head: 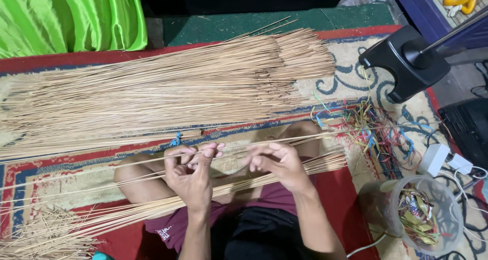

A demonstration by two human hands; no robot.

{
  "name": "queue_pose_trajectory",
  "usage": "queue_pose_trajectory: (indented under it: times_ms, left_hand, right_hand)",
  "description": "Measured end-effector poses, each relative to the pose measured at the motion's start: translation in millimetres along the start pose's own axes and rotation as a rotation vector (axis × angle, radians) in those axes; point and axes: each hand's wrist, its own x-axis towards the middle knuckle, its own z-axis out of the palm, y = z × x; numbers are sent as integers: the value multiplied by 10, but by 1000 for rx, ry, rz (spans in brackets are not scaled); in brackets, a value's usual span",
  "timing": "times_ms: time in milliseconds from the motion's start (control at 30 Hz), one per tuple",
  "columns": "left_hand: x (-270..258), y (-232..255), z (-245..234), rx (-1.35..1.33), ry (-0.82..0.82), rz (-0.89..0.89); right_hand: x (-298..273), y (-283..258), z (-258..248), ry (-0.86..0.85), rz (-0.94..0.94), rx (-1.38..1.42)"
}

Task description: Bundling and securing thin wooden sticks to create a broom

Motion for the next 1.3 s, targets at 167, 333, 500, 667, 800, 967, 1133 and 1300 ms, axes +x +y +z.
queue_pose_trajectory:
  times_ms: [167, 333, 500, 667, 800, 967, 1133, 1300]
  left_hand:
    - [-54, -91, -6, 109, 1, -47]
    - [-100, -105, -5, 96, -80, -36]
    - [-230, -74, 105, 27, -226, 79]
    - [-164, -77, 60, 46, -122, 36]
    - [-67, -25, 20, 61, 21, 17]
    - [-50, 7, 7, 81, -10, 29]
    - [-95, -60, 25, 112, -62, 1]
    - [-165, -85, 176, 46, -150, -34]
  right_hand:
    - [112, 60, 279, 204, -211, -68]
    - [142, 231, 318, 354, -229, 62]
    - [126, 329, 293, 554, -178, 256]
    - [93, 149, 207, 297, -195, 99]
    - [66, -97, 161, 12, -93, -230]
    - [43, 55, 60, 75, -146, 44]
    - [116, 211, 143, 328, -158, 202]
    - [101, -31, 272, 294, -208, -69]
